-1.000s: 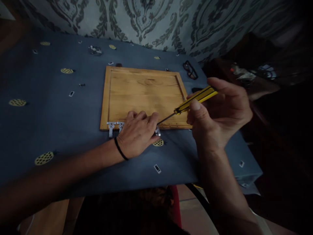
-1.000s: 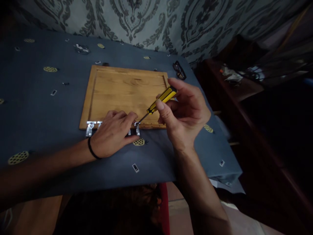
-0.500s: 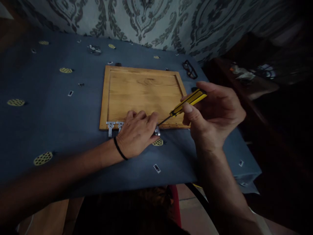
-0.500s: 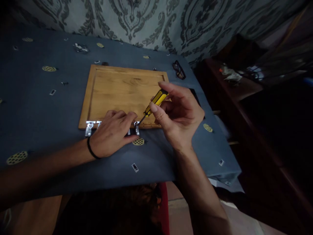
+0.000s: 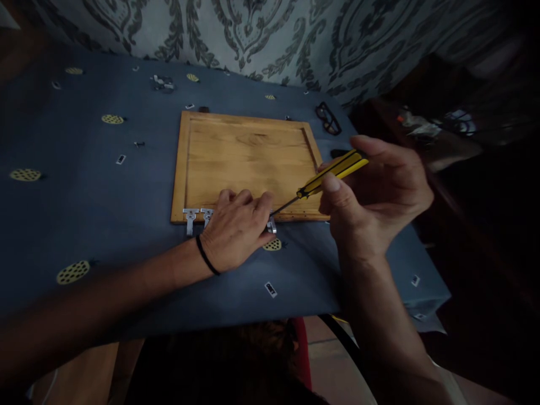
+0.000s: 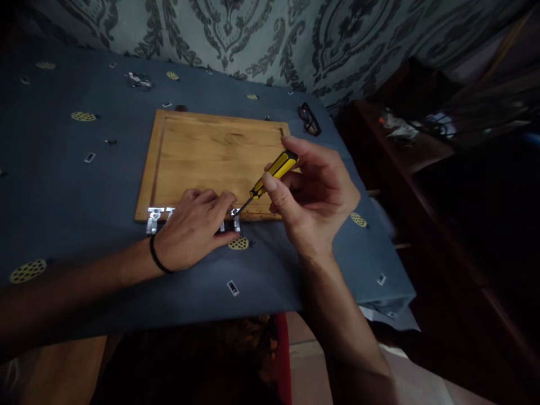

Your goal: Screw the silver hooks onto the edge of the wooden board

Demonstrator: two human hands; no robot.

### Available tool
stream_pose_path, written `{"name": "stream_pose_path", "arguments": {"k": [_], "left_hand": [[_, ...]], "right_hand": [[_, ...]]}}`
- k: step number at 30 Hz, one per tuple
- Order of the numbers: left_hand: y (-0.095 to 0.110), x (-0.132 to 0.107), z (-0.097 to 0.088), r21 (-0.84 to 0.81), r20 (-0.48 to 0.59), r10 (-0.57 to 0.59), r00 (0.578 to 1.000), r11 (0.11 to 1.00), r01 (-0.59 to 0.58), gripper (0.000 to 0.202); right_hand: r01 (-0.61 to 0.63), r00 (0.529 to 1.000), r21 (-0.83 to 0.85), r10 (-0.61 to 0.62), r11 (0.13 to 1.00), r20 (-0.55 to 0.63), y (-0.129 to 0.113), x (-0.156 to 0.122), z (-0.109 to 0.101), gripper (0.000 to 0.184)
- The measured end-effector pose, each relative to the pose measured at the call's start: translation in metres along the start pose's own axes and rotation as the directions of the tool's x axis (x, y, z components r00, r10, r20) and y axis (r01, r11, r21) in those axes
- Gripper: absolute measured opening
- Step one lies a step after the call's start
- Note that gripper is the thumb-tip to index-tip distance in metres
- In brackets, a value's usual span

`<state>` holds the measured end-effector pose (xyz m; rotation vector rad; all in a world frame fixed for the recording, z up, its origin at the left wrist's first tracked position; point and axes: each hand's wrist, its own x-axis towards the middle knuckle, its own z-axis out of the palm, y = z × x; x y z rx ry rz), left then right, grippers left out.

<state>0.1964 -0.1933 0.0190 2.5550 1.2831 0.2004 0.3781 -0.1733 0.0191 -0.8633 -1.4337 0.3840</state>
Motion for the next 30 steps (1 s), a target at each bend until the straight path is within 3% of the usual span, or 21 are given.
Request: {"name": "stream_pose_path", "arguments": {"k": [6,16,30], "left_hand": [[0.000,0.000,0.000,0.004,-0.018,0.016,1.000,1.000,-0.016,0.047],[-0.001,0.000,0.001,0.000,-0.022,0.004,1.000,1.000,-0.004,0.047],[-0.001,0.000,0.002,-0.013,-0.036,0.012,0.999,1.000,-0.013,0.045]], "right_hand": [[0.028,0.999,-0.037,-0.027,0.999,0.037,-0.004,0.001,0.004,0.039],[0.140,0.990,0.096,-0.140,0.986,-0.006,0.006,0.005,-0.004,0.040],[0.140,0.990,0.113,-0.141,0.984,0.005,0.006,0.005,-0.006,0.042]]}}
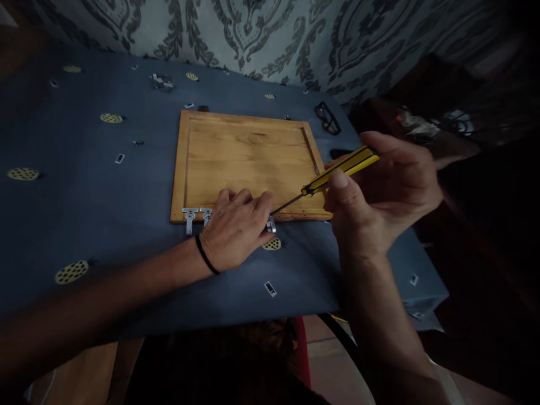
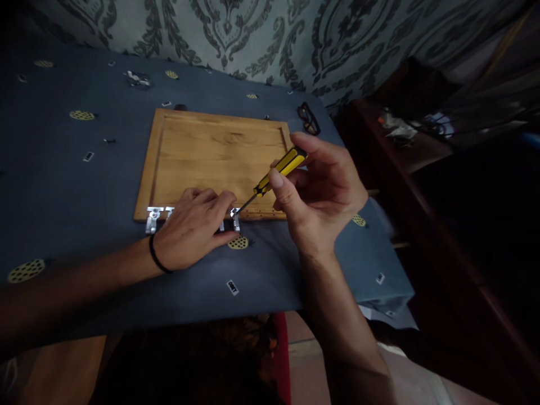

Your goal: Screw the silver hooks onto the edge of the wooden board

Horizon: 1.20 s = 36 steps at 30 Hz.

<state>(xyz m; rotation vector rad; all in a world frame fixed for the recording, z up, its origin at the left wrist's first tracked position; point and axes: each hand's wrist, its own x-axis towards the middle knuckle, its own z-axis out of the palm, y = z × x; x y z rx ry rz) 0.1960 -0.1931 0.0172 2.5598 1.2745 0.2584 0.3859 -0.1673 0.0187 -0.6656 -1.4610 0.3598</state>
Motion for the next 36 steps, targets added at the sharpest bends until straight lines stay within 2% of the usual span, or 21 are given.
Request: {"name": "stream_pose_path", "arguments": {"k": [12,18,24,36], "left_hand": [[0.0001,-0.0004,-0.0001,0.019,0.004,0.004,1.000,1.000,-0.004,0.048],[-0.0008,-0.0008,0.0013,0.012,-0.006,0.010,1.000,1.000,-0.010,0.046],[-0.0009,-0.0005,0.0016,-0.003,0.010,0.006,1.000,1.000,-0.006,0.049],[-0.0006,0.0001,0.0015,0.001,-0.018,0.013,1.000,1.000,-0.012,0.043]], "right_hand": [[-0.071,0.997,-0.016,0.071,0.997,0.004,-0.0014,-0.0014,0.0044,0.045],[-0.013,0.999,0.001,0.013,1.000,-0.032,-0.0014,-0.0015,0.0029,0.038],[-0.065,0.997,-0.021,0.064,0.998,-0.044,-0.0047,-0.0007,0.0019,0.037],[-0.043,0.999,-0.027,0.043,0.999,-0.019,-0.0021,-0.0016,0.0056,0.040]]}}
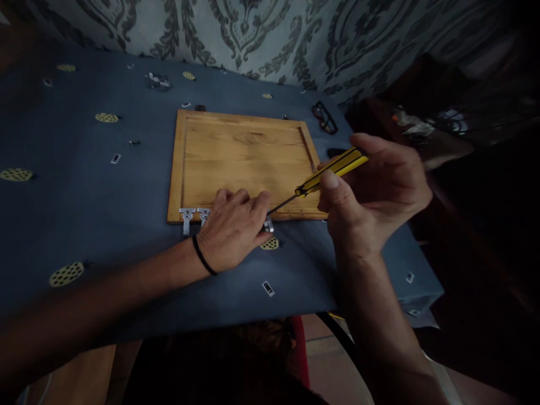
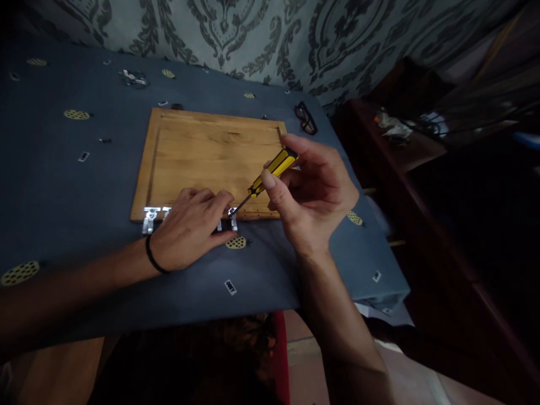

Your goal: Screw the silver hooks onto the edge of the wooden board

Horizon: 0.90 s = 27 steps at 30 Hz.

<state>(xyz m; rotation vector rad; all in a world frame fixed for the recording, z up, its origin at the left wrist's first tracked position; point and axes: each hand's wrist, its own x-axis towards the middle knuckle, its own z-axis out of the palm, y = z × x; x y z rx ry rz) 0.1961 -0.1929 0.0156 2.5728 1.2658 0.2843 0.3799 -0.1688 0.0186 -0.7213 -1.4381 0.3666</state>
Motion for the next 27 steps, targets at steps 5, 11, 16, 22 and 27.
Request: {"name": "stream_pose_path", "arguments": {"k": [5,11,16,22,27], "left_hand": [[-0.0006,-0.0007,0.0009,0.005,-0.006,0.007,1.000,1.000,-0.007,0.044],[-0.0006,-0.0006,0.0012,0.010,-0.012,0.013,1.000,1.000,-0.013,0.044],[-0.0011,-0.0007,0.0010,0.005,-0.007,0.016,1.000,1.000,-0.016,0.044],[-0.0005,-0.0012,0.0001,0.005,0.005,0.006,1.000,1.000,-0.006,0.044],[-0.0002,-0.0013,0.0006,0.004,-0.013,0.013,1.000,1.000,-0.013,0.043]], "right_hand": [[-0.012,1.000,-0.026,0.013,1.000,0.007,-0.0017,-0.0001,0.0012,0.039],[-0.061,0.996,-0.087,0.065,0.994,0.054,-0.0067,-0.0003,-0.0001,0.040],[-0.119,0.988,-0.048,0.123,0.992,0.092,-0.0082,-0.0026,-0.0017,0.038],[-0.030,0.999,-0.069,0.032,0.997,0.023,-0.0049,-0.0017,-0.0007,0.042],[-0.017,1.000,-0.084,0.018,0.996,0.017,0.0009,-0.0005,-0.0036,0.041]]}}
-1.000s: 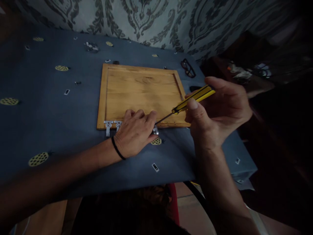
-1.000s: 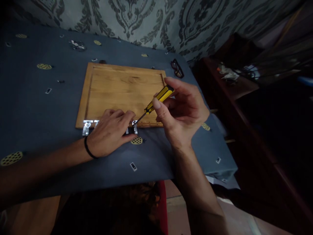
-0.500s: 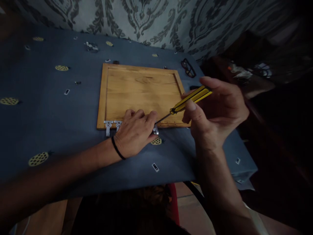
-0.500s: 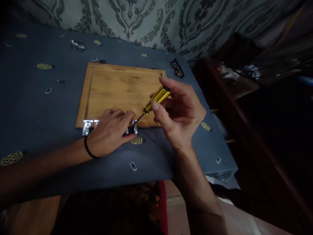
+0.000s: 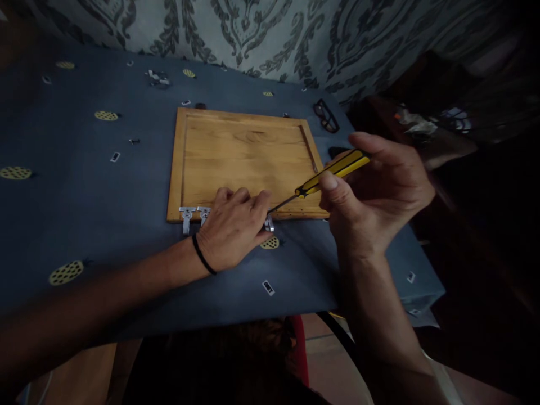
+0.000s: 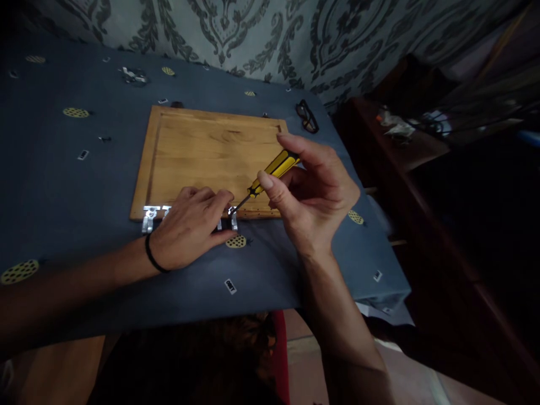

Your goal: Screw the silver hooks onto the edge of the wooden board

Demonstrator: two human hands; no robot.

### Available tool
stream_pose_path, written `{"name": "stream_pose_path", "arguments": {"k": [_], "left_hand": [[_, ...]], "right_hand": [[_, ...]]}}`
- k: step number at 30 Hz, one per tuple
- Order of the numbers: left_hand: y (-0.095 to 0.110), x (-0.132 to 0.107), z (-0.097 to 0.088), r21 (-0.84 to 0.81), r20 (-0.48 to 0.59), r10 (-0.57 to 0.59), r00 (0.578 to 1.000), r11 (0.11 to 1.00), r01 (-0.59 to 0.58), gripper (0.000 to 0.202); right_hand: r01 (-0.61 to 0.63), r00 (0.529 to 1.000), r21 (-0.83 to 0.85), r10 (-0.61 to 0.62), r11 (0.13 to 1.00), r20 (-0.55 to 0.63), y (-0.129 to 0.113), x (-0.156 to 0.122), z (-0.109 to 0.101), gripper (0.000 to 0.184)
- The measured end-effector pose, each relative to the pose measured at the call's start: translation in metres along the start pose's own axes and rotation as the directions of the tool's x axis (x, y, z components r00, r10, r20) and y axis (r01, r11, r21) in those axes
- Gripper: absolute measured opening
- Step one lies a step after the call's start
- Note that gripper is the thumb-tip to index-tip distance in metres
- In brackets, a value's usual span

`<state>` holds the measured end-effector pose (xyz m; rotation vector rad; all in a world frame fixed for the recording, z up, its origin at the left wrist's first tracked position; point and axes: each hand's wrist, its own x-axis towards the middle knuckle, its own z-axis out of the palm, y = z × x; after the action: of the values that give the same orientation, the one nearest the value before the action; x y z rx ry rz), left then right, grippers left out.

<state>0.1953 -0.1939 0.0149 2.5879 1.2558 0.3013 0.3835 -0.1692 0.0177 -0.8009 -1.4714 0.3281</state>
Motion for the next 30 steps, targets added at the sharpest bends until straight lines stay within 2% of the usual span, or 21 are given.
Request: {"name": "stream_pose_path", "arguments": {"k": [3,7,10,17,30], "left_hand": [[0.000,0.000,0.001,0.001,-0.010,-0.002,1.000,1.000,0.002,0.041],[-0.001,0.000,0.001,0.008,-0.025,0.009,1.000,1.000,-0.009,0.041],[0.000,0.000,0.001,0.014,-0.018,0.009,1.000,1.000,-0.009,0.043],[-0.001,0.000,0.001,0.006,-0.008,0.004,1.000,1.000,-0.004,0.043],[0.000,0.000,0.000,0.004,0.002,-0.005,1.000,1.000,0.005,0.043]], "right_hand": [[0.000,1.000,0.000,0.000,1.000,0.012,-0.002,0.000,0.000,0.043],[-0.079,0.995,0.032,0.077,0.996,0.069,-0.010,0.000,0.003,0.046],[-0.095,0.992,0.060,0.090,0.994,0.083,-0.012,0.000,0.005,0.041],[-0.013,0.998,0.082,0.018,0.997,-0.057,-0.006,0.001,0.005,0.030],[-0.025,0.995,0.051,0.030,0.998,-0.096,-0.010,0.000,0.007,0.028]]}}
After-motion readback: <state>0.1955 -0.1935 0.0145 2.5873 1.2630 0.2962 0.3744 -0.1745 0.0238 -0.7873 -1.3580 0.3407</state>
